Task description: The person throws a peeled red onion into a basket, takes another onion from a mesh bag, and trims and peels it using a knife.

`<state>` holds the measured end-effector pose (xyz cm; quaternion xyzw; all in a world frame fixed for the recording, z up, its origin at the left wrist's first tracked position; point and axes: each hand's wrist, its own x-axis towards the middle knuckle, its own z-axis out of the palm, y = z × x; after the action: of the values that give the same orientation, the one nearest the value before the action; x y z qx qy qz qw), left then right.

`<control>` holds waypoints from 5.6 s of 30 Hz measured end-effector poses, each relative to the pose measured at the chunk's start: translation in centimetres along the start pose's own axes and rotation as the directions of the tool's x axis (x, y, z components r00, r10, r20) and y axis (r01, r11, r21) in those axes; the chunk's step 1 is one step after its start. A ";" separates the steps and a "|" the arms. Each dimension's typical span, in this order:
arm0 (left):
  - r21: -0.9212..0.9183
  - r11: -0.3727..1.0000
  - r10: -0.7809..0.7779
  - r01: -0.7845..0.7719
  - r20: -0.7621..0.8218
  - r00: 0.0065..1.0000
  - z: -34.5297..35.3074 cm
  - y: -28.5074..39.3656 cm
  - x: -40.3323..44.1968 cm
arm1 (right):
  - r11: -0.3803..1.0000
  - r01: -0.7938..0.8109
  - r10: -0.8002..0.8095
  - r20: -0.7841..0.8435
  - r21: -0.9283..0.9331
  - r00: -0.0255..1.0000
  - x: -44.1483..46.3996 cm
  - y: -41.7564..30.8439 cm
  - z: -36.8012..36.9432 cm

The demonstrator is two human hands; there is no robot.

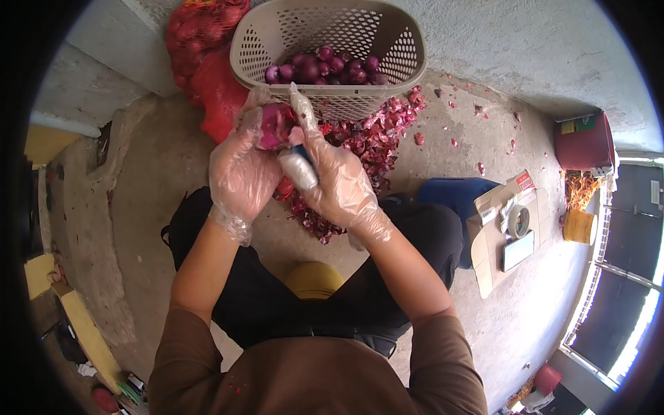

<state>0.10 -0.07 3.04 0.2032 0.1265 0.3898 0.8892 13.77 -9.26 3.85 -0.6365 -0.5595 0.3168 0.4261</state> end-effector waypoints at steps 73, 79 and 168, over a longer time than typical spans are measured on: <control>-0.049 0.994 -0.100 0.102 0.045 0.994 -1.2 0.0 1.0 | 0.990 0.119 -0.116 0.040 -0.073 0.992 0.3 -0.1 -0.7; -0.069 0.992 -0.098 0.106 0.115 0.988 -1.4 0.1 0.9 | 0.998 0.061 -0.060 -0.012 0.034 0.998 0.5 0.2 -0.8; -0.051 0.998 -0.049 0.048 -0.025 0.998 -1.2 0.1 0.6 | 0.977 -0.119 0.097 0.124 0.177 0.987 0.2 -0.4 -2.7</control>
<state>-0.01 0.76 1.93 0.1724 0.1331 0.3737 0.9016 15.99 -9.58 5.45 -0.6046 -0.5161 0.4259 0.4321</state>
